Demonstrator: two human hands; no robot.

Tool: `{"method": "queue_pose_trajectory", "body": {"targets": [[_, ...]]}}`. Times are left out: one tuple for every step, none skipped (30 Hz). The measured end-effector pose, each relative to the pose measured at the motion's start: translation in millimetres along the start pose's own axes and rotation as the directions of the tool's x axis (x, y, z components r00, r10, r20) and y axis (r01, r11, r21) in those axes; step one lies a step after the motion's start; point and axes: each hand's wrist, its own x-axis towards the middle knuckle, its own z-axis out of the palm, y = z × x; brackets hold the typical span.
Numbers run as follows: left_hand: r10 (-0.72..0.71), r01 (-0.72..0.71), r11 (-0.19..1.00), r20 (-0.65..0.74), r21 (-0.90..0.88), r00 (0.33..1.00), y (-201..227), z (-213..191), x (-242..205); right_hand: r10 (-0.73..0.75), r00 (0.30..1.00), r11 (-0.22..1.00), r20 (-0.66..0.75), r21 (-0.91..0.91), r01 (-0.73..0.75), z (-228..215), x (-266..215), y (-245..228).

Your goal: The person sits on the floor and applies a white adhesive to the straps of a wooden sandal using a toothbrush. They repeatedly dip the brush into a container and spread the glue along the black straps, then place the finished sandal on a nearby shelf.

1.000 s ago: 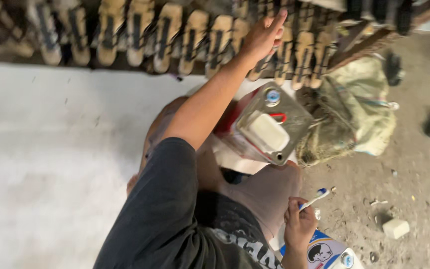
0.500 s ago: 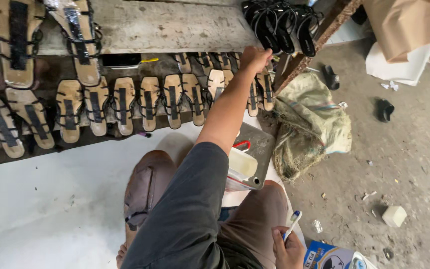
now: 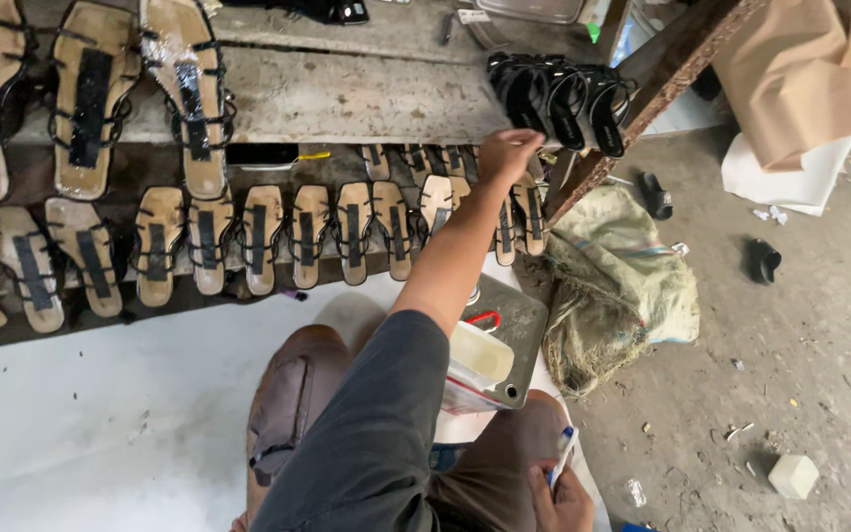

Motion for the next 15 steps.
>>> {"method": "queue_pose_trajectory", "body": {"targets": [[0.085,-0.083,0.996,-0.110,0.021,0.990,-2.1,-4.6,-1.6,-0.002,1.000,1.000,-0.019,0.008,0.002,-0.9,-1.3,6.0],[0.170,-0.163,0.985,-0.216,0.050,0.961,-3.1,-8.7,-4.9,-0.004,0.999,1.000,-0.038,0.016,0.005,-1.2,-1.9,9.9],[0.234,-0.248,0.967,-0.198,-0.053,0.952,-4.3,-16.7,-14.7,-0.002,0.999,1.000,-0.047,0.021,0.003,-3.8,-2.8,12.0],[0.298,-0.327,0.932,-0.186,-0.156,0.936,-5.1,-25.4,-29.9,0.050,0.997,0.998,-0.051,0.041,-0.048,-8.2,-3.5,16.1],[0.369,-0.406,0.878,-0.181,-0.253,0.912,-4.1,-38.5,-45.8,0.097,0.994,0.993,-0.048,0.066,-0.094,-8.8,1.2,21.9],[0.212,-0.237,0.922,-0.115,-0.305,0.971,-5.8,-53.2,-69.3,0.145,0.988,0.986,-0.044,0.090,-0.140,-9.0,5.9,26.9],[0.051,-0.063,0.937,-0.044,-0.343,0.998,-11.4,-69.5,-103.4,0.114,0.993,0.983,0.004,0.144,-0.114,-7.4,12.1,27.3],[0.084,-0.079,0.908,-0.006,-0.411,0.996,-14.4,-81.5,-143.7,0.082,0.995,0.976,0.051,0.199,-0.090,-4.8,21.1,25.5],[-0.040,0.085,0.908,0.116,-0.411,0.992,-19.1,-96.0,-189.4,0.047,0.995,0.964,0.092,0.257,-0.069,-0.1,30.1,22.1],[-0.068,0.208,0.884,0.325,-0.418,0.943,-25.4,-109.0,-242.0,-0.099,0.983,0.963,0.156,0.264,0.055,4.4,37.9,16.7],[0.006,0.115,0.917,0.300,-0.383,0.954,-31.8,-117.7,-296.1,-0.248,0.945,0.940,0.214,0.288,0.181,14.0,47.3,10.1],[-0.194,0.325,0.863,0.341,-0.386,0.920,-37.1,-124.4,-339.4,-0.390,0.882,0.899,0.267,0.318,0.301,25.3,57.2,2.2],[-0.301,0.426,0.837,0.362,-0.344,0.883,-42.8,-130.9,-378.5,-0.347,0.896,0.889,0.278,0.401,0.220,36.8,60.9,-5.3],[-0.325,0.482,0.784,0.403,-0.392,0.856,-48.2,-138.4,-407.6,-0.305,0.906,0.867,0.294,0.479,0.136,50.4,65.2,-13.2],[-0.351,0.542,0.718,0.445,-0.438,0.824,-52.8,-143.7,-428.5,-0.255,0.914,0.837,0.316,0.546,0.045,59.2,66.4,-21.5]]}}
